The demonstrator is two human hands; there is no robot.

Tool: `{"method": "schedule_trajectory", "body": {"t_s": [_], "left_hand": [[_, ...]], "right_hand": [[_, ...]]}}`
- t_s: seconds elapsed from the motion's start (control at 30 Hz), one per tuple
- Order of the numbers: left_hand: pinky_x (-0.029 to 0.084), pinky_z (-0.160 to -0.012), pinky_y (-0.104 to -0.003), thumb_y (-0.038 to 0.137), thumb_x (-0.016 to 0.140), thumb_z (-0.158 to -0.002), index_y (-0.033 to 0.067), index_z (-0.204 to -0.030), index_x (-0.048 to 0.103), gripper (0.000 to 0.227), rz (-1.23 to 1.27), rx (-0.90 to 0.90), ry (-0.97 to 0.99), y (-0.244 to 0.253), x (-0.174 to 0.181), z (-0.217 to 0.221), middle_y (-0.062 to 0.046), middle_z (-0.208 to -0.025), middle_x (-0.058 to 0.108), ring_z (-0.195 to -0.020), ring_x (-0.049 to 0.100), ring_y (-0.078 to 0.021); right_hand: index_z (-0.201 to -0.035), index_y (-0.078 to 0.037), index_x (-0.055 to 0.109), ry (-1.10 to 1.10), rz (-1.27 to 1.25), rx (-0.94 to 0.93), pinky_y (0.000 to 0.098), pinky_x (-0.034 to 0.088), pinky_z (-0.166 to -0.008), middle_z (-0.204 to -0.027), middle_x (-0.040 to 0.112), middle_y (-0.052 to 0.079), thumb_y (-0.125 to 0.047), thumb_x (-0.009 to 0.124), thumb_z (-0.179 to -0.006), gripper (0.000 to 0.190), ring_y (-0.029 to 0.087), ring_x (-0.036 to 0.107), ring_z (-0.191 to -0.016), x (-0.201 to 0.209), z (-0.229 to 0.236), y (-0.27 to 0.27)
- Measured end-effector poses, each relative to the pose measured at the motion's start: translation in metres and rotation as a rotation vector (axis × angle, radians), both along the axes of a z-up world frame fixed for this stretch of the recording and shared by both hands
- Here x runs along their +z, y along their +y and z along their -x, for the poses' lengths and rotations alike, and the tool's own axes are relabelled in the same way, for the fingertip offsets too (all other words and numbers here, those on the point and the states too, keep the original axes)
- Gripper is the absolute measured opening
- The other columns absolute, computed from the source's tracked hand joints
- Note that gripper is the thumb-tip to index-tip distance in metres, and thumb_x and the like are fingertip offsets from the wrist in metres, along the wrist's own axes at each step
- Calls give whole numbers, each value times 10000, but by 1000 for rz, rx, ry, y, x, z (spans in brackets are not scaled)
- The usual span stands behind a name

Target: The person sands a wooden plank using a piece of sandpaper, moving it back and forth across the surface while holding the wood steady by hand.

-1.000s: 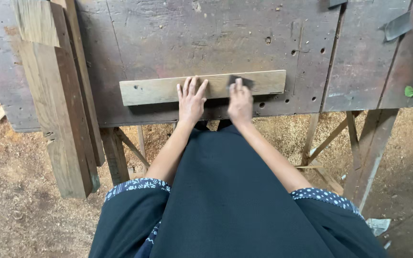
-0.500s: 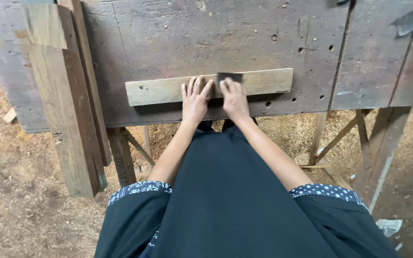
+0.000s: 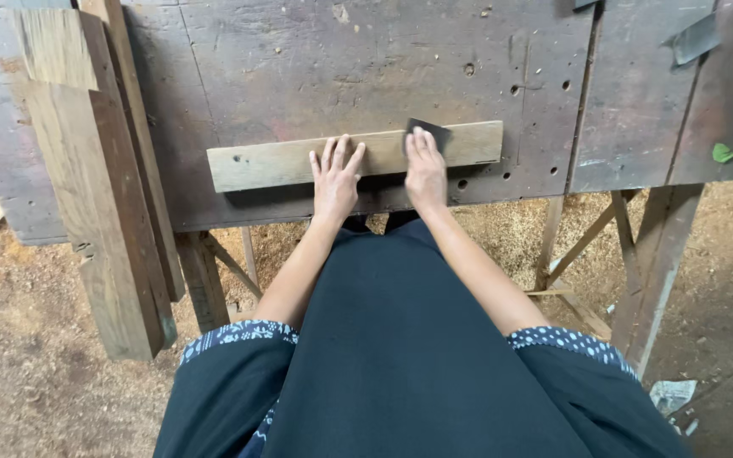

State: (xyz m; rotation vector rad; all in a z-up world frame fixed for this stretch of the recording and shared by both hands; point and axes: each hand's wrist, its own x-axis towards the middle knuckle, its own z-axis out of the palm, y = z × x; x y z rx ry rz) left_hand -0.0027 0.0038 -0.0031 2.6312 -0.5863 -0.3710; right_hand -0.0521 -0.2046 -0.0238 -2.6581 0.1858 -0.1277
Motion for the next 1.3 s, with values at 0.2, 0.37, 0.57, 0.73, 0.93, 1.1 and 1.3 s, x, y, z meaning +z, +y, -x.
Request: {"method": "schedule_trajectory", "body": {"t_s": [0.2,0.37,0.57,0.73,0.93,1.1,1.3], "left_hand": [[177,-1205,-676,106,719,-858,218,-1504,502,691,38,10,25,0,2,-2,-123,-1613,344,-1523,241,-345],[188,-1206,-677,97,716,-868,208,-1525,485,705,28,-3,-7,0,-2,1,-128,-1595,362,-1507,258,-350],[189,-1204,-683,102,724,-859,197,-1512,490,701,40,2,22,0,2,-1,-121,-1573,379,-1503,267,-357],[193,-1211,-676,83,716,-862,200,-1518,490,704,26,3,14,1,-1,5,-133,-1578,381,-1506,271,-364],[171,-1216,-676,88,702,-862,193,-1528,464,715,48,9,15,0,0,-1,-112,-1619,337,-1524,240,-346],[158,-1259,-595,32,644,-867,220,-1621,402,814,-178,-107,-85,-7,-6,7,-47,-1721,262,-1595,189,-258],[146,-1261,-595,173,689,-894,158,-1598,376,770,-35,-114,-8,-13,-7,3,-88,-1681,280,-1572,197,-300]], "right_hand": [[-1422,-94,609,100,-42,316,440,376,-1219,-1564,527,97,-28,482,-1004,441,275,452,-1497,3,11,-9],[-1429,-32,597,76,18,141,476,362,-1188,-1560,507,156,-37,505,-960,478,329,429,-1470,3,-5,13],[-1424,-52,613,104,-42,196,482,364,-1182,-1550,528,131,-26,501,-959,480,302,445,-1465,17,9,-7],[-1436,-20,593,66,-1,202,472,374,-1204,-1564,509,149,-37,497,-974,473,324,438,-1481,1,4,18],[-1440,-23,594,101,-3,270,490,363,-1172,-1555,512,148,-13,483,-937,515,321,445,-1461,13,13,-6],[-1462,-41,578,43,-30,215,484,363,-1222,-1581,503,116,-17,487,-1007,465,313,433,-1502,6,8,34],[-1428,-41,593,114,-67,25,481,390,-1168,-1560,505,130,-61,505,-987,451,314,440,-1467,13,16,-12]]}}
